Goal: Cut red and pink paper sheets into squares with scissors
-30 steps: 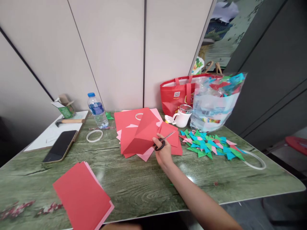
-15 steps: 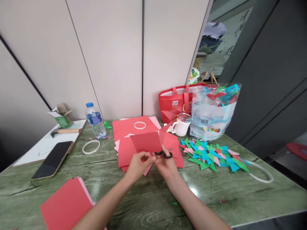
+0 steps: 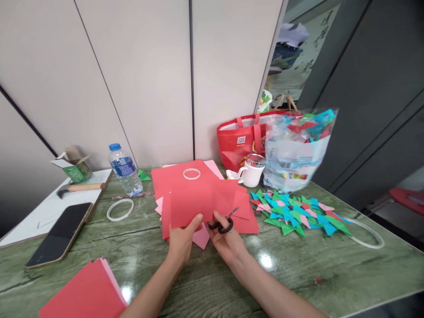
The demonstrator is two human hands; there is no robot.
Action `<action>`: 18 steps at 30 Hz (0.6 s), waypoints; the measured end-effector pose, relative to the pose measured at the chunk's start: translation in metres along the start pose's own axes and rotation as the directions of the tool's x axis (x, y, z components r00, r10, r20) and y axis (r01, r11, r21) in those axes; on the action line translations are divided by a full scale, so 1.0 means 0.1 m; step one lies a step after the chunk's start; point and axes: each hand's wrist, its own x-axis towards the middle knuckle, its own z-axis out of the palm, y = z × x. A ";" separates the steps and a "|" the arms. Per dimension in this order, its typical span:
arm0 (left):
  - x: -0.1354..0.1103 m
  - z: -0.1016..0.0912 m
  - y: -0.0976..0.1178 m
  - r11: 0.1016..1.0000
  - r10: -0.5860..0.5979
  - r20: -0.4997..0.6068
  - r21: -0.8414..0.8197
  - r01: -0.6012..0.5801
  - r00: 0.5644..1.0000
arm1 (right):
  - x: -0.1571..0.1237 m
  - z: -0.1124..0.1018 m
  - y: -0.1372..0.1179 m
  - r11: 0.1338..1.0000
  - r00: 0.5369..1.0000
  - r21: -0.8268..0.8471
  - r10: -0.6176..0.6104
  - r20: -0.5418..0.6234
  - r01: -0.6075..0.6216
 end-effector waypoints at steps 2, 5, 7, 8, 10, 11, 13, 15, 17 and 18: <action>-0.01 -0.05 -0.06 0.995 0.016 -0.064 0.101 -0.010 0.998 | -0.04 0.01 0.03 0.998 0.999 -0.052 -0.035 0.016 0.036; 0.01 -0.11 -0.11 0.980 0.032 -0.110 0.200 -0.009 0.993 | -0.08 0.02 0.06 0.984 0.992 -0.132 -0.114 0.055 0.120; 0.05 -0.12 -0.08 0.985 0.051 -0.110 0.171 -0.032 0.993 | -0.11 0.03 0.08 0.956 0.981 -0.226 -0.171 0.088 0.187; 0.08 -0.12 -0.04 0.991 0.050 -0.111 0.132 -0.035 0.993 | -0.12 0.03 0.08 0.935 0.977 -0.290 -0.180 0.115 0.206; 0.13 -0.13 0.06 0.995 -0.095 -0.055 -0.009 0.095 0.994 | -0.14 0.02 0.10 0.878 0.970 -0.429 -0.134 0.202 0.211; 0.16 -0.13 0.12 0.983 -0.166 0.020 -0.079 0.167 0.986 | -0.16 0.02 0.10 0.845 0.964 -0.496 -0.079 0.255 0.201; 0.20 -0.15 0.22 0.971 -0.128 0.018 -0.203 0.129 0.992 | -0.20 0.00 0.12 0.768 0.933 -0.614 0.062 0.355 0.183; 0.22 -0.15 0.29 0.962 -0.060 -0.003 -0.267 0.057 0.998 | -0.24 -0.02 0.15 0.689 0.899 -0.703 0.179 0.401 0.176; 0.21 -0.14 0.33 0.963 -0.024 -0.008 -0.268 0.021 1.000 | -0.26 -0.04 0.17 0.639 0.885 -0.749 0.232 0.404 0.175; 0.20 -0.13 0.34 0.966 -0.018 -0.005 -0.257 0.016 1.000 | -0.27 -0.04 0.17 0.630 0.884 -0.756 0.232 0.406 0.181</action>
